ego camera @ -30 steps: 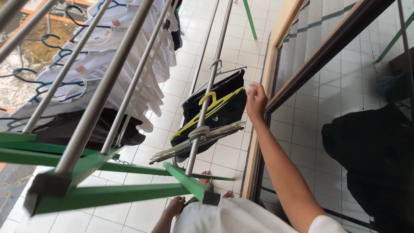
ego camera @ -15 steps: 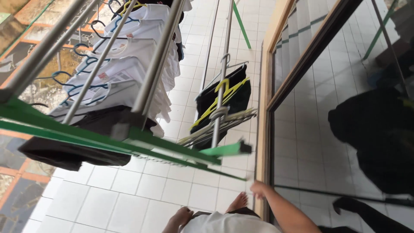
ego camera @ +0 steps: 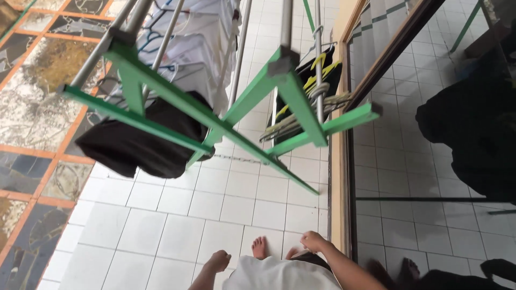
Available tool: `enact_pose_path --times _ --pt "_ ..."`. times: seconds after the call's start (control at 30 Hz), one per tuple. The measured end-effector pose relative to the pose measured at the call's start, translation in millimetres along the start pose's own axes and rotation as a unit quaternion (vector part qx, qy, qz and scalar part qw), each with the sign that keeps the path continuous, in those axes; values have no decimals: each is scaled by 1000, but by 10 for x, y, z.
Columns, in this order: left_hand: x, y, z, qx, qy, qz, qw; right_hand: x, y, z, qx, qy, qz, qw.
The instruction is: Hanging wet laundry on a rack using plastic hangers.
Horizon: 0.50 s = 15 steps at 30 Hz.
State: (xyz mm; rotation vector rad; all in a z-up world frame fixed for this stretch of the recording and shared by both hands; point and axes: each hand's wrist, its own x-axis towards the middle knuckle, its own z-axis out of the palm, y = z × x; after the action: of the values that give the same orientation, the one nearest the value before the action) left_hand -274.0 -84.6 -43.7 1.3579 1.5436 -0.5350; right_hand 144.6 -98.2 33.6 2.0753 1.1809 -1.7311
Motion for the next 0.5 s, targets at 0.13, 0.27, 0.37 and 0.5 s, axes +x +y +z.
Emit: enact_pose_path --times 0.13,0.27,0.37,0.5 --pt "-298 -359 323 -93 6 -41 995 20 67 462 36 25 0 999" --pt "-604 -619 856 -104 -8 -45 994 -103 366 826 -39 -9 -45 998" --pt "-657 -875 1295 -30 38 35 998 -47 645 1099 -68 -13 -49 996" --pt "-1208 -1251 1730 -148 -1 -41 988 -388 1047 1655 -46 -30 29 998"
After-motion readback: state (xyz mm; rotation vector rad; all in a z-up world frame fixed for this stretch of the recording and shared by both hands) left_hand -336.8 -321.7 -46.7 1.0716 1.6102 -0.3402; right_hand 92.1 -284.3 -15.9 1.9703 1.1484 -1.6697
